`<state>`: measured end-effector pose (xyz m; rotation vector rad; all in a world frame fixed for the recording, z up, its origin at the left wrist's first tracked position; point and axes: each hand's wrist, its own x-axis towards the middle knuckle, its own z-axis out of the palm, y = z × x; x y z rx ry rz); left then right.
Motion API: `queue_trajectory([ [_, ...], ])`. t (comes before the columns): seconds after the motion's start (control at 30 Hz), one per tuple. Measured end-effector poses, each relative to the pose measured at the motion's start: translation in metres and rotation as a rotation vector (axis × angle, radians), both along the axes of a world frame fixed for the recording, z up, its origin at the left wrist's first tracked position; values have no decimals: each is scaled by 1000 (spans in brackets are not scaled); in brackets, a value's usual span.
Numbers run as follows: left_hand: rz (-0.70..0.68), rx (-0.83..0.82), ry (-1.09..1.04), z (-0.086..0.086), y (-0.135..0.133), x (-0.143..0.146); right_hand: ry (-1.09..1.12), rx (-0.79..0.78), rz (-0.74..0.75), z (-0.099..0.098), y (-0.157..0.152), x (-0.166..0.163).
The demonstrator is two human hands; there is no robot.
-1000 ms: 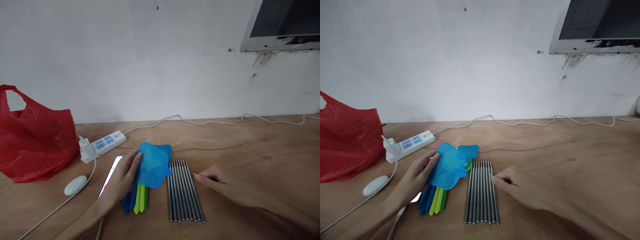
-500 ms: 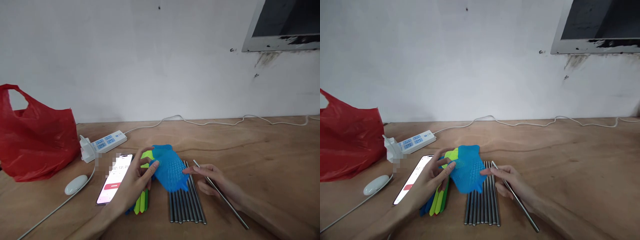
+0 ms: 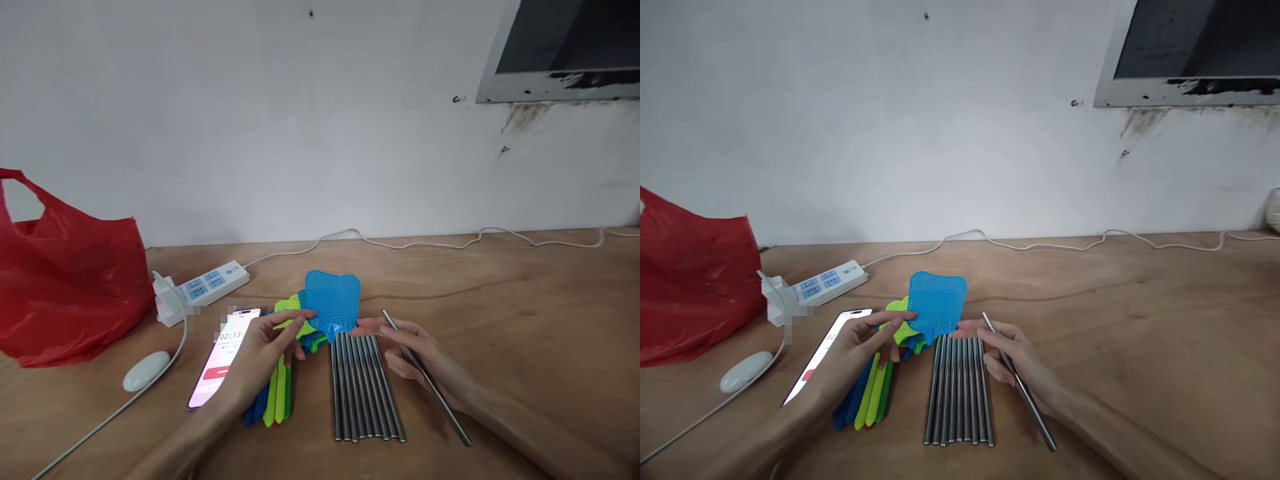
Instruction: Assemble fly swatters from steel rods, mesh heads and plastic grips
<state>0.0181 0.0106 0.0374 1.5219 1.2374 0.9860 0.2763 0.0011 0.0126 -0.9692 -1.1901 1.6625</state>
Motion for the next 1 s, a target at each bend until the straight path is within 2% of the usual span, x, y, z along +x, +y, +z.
queue_trajectory([
  [0.17,96,-7,99,1,8,-14,-1,-8,-124,-6,4,5],
  [0.43,139,-8,277,-4,18,-32,-2,-30,-128,-13,1,8],
  [0.63,124,247,567,-7,24,-40,14,-15,-115,-17,3,10],
  [0.83,105,408,828,-5,20,-35,12,-7,-117,-18,5,11],
  [1.0,-34,598,859,-9,16,-20,14,-5,-112,-20,7,11],
])
